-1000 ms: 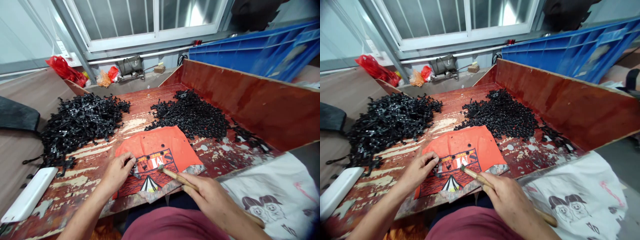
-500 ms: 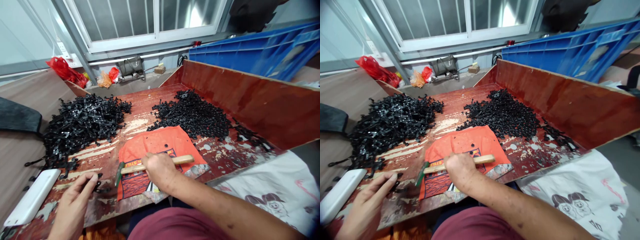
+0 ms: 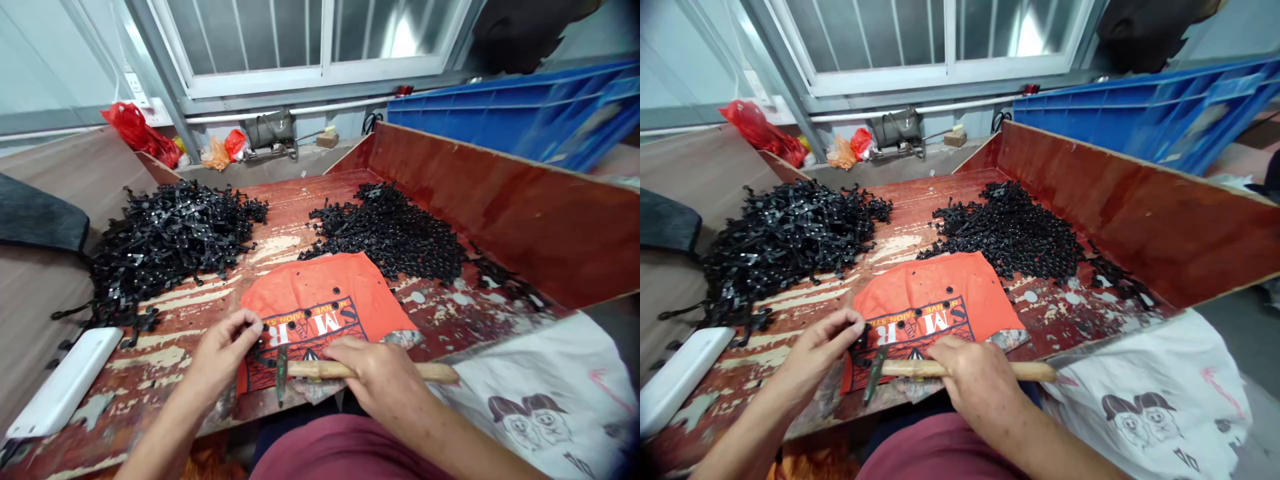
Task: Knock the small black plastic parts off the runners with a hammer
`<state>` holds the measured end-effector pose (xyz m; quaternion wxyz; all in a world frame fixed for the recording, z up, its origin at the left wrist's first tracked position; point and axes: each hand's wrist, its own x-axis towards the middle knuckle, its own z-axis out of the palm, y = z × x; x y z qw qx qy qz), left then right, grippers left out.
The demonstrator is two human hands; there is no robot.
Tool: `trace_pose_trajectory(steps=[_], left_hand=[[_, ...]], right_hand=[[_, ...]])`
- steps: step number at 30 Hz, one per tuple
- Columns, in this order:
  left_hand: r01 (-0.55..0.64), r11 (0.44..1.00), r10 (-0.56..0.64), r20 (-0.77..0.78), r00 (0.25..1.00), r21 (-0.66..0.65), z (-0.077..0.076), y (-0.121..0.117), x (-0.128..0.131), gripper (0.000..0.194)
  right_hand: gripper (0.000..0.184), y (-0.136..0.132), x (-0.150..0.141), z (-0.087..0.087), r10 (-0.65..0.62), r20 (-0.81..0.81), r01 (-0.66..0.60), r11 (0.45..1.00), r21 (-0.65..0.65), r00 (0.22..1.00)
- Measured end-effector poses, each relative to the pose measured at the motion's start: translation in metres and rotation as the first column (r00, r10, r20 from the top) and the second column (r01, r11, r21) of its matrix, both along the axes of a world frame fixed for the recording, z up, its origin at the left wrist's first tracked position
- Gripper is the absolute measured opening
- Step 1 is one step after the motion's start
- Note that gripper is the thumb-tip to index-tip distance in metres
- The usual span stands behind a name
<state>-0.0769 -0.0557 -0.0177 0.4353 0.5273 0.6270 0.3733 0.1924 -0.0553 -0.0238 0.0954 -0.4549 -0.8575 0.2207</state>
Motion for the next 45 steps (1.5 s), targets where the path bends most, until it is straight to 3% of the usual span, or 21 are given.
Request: trace_pose_trajectory(steps=[4,9,19,24,31,38,45], left_hand=[[0.125,0.992,-0.124,-0.055,0.991,0.02,-0.018,0.02,0.019,0.026],[0.117,0.993,-0.117,-0.024,0.993,0.011,-0.027,0.034,0.029,0.024],[0.136,0.991,-0.131,-0.239,0.962,0.007,-0.037,0.035,0.023,0.023],[0.114,0.992,-0.095,-0.268,0.959,0.058,-0.035,0.035,0.024,0.022],[0.136,0.989,-0.107,-0.371,0.923,0.054,-0.028,0.035,0.026,0.022],[0.195,0.981,-0.158,-0.542,0.826,0.011,-0.013,0.031,0.032,0.025],[0.215,0.976,-0.174,-0.459,0.871,0.037,-0.014,0.031,0.028,0.028]], right_hand=[[0.05,-0.008,0.022,-0.012,0.023,-0.002,-0.023,1.0,0.008,1.0],[0.054,-0.01,0.026,-0.011,0.037,0.004,-0.037,0.999,-0.017,0.999],[0.049,-0.008,0.028,-0.013,0.028,-0.027,-0.029,0.998,-0.053,0.999],[0.034,0.0,0.029,0.004,0.028,-0.176,-0.05,0.991,-0.121,0.984],[0.042,0.007,0.036,0.021,-0.092,-0.346,0.012,0.974,-0.228,0.934],[0.052,0.011,0.014,0.006,-0.048,-0.302,0.023,0.996,-0.086,0.952],[0.055,0.014,0.002,0.005,-0.04,-0.226,0.045,0.999,0.015,0.973]])
